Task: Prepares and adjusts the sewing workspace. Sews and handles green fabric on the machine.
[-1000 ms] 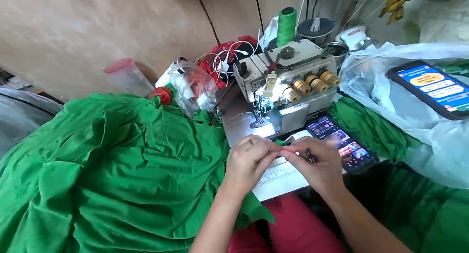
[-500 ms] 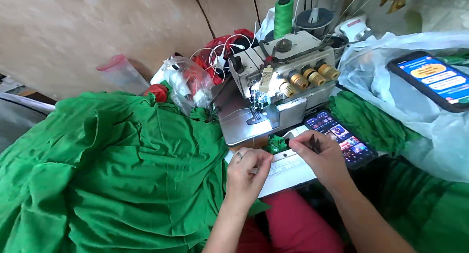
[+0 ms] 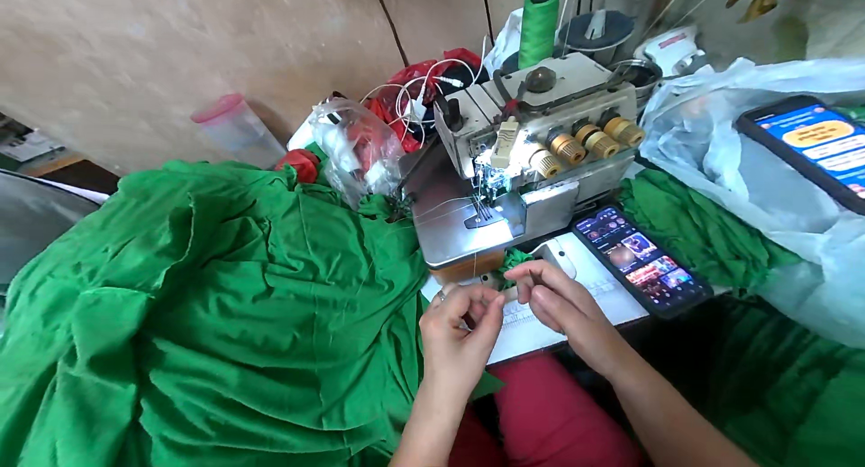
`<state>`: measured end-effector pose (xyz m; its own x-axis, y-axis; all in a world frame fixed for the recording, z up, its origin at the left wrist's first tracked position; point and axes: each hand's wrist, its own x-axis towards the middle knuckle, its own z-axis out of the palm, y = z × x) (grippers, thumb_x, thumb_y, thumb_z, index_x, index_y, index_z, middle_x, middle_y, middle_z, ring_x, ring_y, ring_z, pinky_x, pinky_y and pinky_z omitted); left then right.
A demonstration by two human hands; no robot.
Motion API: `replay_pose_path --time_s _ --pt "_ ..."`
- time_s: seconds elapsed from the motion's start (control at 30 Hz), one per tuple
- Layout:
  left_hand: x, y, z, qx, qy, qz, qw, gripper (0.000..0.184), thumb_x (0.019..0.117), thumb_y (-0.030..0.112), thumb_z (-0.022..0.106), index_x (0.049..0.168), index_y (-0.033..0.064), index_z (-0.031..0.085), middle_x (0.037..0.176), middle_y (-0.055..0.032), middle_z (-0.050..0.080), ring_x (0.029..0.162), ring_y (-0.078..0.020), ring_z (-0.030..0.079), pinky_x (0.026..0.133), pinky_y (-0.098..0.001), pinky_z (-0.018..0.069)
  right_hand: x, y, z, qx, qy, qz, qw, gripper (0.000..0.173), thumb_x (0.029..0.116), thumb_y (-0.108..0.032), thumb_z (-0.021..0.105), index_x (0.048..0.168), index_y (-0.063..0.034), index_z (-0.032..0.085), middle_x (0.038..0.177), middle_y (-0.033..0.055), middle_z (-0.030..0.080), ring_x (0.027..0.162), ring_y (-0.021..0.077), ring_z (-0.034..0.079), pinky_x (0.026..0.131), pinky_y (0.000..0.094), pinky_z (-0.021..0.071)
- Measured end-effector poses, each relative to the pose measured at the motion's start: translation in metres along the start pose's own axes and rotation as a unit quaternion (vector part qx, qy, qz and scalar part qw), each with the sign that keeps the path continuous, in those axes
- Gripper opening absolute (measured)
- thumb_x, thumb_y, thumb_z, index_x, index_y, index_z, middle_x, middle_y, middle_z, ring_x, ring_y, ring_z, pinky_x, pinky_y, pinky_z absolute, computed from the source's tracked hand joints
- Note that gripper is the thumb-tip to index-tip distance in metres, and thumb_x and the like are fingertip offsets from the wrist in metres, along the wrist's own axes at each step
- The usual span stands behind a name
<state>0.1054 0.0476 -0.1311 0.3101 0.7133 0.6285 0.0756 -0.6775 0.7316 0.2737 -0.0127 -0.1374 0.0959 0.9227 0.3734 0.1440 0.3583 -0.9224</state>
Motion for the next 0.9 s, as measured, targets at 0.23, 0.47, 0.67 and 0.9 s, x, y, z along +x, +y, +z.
replay_pose_path --time_s 0.23,0.47,0.67,0.9 --pt "0.004 0.034 -0.005 -0.26 -0.048 -0.098 0.96 0.006 0.0929 0.016 0.074 0.096 0.0111 0.075 0.081 0.0082 0.068 0.068 0.0049 0.06 0.062 -0.0117 0.0517 0.04 0.004 -0.006 -0.2 -0.073 -0.216 0.953 0.036 0.1046 -0.015 0.045 0.135 -0.0093 0.065 0.093 0.009 0.065 0.077 0.0103 0.06 0.069 0.0223 0.0507" --pt "0.047 0.018 -0.008 -0.204 -0.002 -0.097 0.974 0.006 0.0969 0.014 0.064 0.093 0.0124 0.068 0.078 0.0105 0.066 0.071 0.0018 0.063 0.066 -0.0179 0.0543 0.026 0.027 -0.005 -0.242 0.072 -0.274 0.928 0.021 0.1067 -0.022 0.051 0.104 -0.0061 0.066 0.103 0.0089 0.064 0.083 0.0026 0.059 0.072 0.0104 0.0488" --pt "0.11 -0.012 0.012 0.041 0.007 -0.194 0.98 0.013 0.098 0.015 0.059 0.099 0.0043 0.067 0.105 -0.0076 0.063 0.092 -0.0128 0.06 0.079 -0.0314 0.0498 0.022 0.057 0.003 -0.276 0.175 -0.287 0.9 0.025 0.1061 -0.017 0.051 0.124 -0.0042 0.063 0.114 0.0112 0.061 0.096 0.0052 0.061 0.085 0.0115 0.0492" --pt "0.108 -0.02 0.028 0.222 -0.011 -0.116 0.968 0.009 0.0902 0.012 0.067 0.084 0.0072 0.069 0.1 -0.0088 0.068 0.1 -0.0215 0.064 0.084 -0.0418 0.0523 0.022 0.06 0.004 -0.275 0.188 -0.28 0.9 0.03 0.1061 -0.017 0.048 0.131 -0.0039 0.059 0.119 0.011 0.059 0.1 0.0039 0.059 0.089 0.0109 0.0477"
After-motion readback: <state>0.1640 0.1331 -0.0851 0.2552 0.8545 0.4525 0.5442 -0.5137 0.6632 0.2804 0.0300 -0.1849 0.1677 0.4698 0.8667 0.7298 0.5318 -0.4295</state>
